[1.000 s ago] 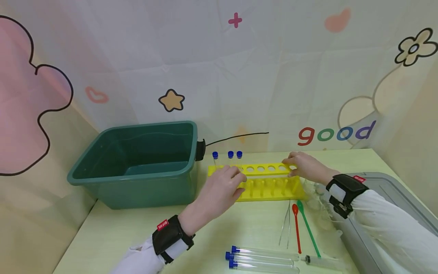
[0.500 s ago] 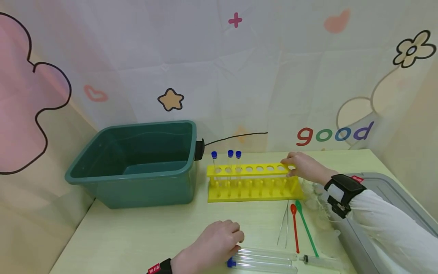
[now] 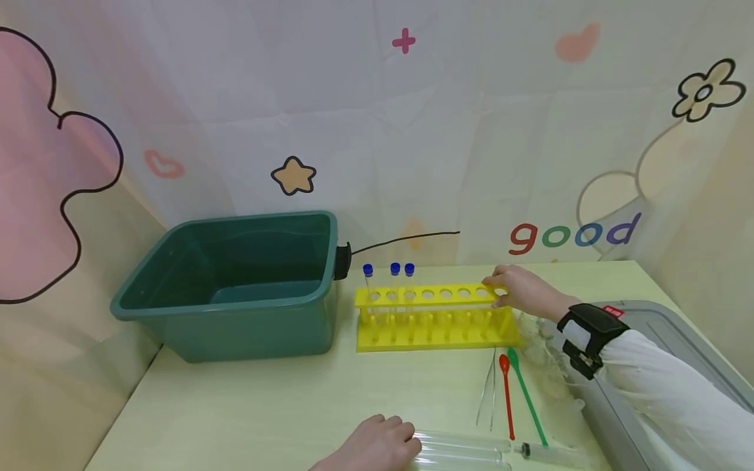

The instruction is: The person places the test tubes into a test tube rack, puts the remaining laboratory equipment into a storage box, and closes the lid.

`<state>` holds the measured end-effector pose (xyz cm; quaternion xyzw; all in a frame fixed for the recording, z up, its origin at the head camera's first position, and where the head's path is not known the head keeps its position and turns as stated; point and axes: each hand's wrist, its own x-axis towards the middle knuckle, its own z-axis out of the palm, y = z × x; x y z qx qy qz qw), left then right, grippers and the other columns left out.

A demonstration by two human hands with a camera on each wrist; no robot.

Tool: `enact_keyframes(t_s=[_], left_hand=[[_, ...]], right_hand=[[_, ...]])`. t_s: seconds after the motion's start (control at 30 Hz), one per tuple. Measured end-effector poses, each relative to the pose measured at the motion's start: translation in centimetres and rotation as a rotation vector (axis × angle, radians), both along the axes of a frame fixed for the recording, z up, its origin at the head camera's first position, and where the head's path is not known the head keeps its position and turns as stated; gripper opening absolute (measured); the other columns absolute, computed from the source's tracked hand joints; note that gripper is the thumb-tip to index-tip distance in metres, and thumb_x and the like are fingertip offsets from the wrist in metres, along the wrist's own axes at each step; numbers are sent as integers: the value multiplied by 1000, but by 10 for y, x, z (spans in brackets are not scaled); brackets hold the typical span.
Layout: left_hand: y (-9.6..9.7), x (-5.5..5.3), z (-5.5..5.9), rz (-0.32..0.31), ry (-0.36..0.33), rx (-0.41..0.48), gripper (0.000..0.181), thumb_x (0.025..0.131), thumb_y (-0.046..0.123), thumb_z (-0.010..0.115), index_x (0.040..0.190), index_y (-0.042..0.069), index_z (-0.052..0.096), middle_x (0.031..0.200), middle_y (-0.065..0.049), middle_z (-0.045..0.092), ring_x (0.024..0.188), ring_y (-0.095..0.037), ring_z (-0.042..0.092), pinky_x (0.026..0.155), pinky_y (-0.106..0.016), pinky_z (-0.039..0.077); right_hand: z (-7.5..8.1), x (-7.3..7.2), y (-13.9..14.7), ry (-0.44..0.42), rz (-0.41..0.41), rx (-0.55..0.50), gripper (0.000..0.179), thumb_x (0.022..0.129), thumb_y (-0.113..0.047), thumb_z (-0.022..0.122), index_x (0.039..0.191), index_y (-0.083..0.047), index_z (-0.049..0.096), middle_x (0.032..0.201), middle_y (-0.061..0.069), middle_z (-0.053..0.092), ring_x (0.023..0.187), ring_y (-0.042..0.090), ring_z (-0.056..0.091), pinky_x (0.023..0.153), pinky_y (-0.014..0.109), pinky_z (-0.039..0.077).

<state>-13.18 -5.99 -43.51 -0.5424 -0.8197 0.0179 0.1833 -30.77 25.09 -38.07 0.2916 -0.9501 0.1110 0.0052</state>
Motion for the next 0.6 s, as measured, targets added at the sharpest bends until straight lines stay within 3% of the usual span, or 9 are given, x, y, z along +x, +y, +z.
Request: enact_keyframes(t_s=[0.2, 0.33, 0.6], left_hand=[[2, 1, -2, 27, -3, -50, 42, 89, 51, 42, 63, 19, 49, 58, 9, 24, 51, -5, 16, 45, -16, 10], [3, 0, -1, 49, -72, -105, 40, 89, 52, 43, 69, 19, 55, 59, 9, 29, 51, -4, 21, 44, -16, 14], [3, -1, -1, 78, -133, -162, 40, 87, 54, 46, 74, 19, 59, 63, 10, 36, 53, -4, 26, 45, -16, 17]], right_hand=[[0, 0, 0, -5, 1, -4, 42, 68, -4, 76, 106, 5, 63, 87, 7, 55, 78, 26, 50, 71, 35, 45], [0, 0, 0, 2, 5, -1, 41, 68, -5, 76, 106, 5, 63, 87, 6, 54, 78, 25, 50, 70, 35, 45], [-2, 0, 0, 1, -12, 1, 42, 68, -5, 77, 107, 5, 63, 87, 6, 54, 78, 25, 51, 71, 35, 46]])
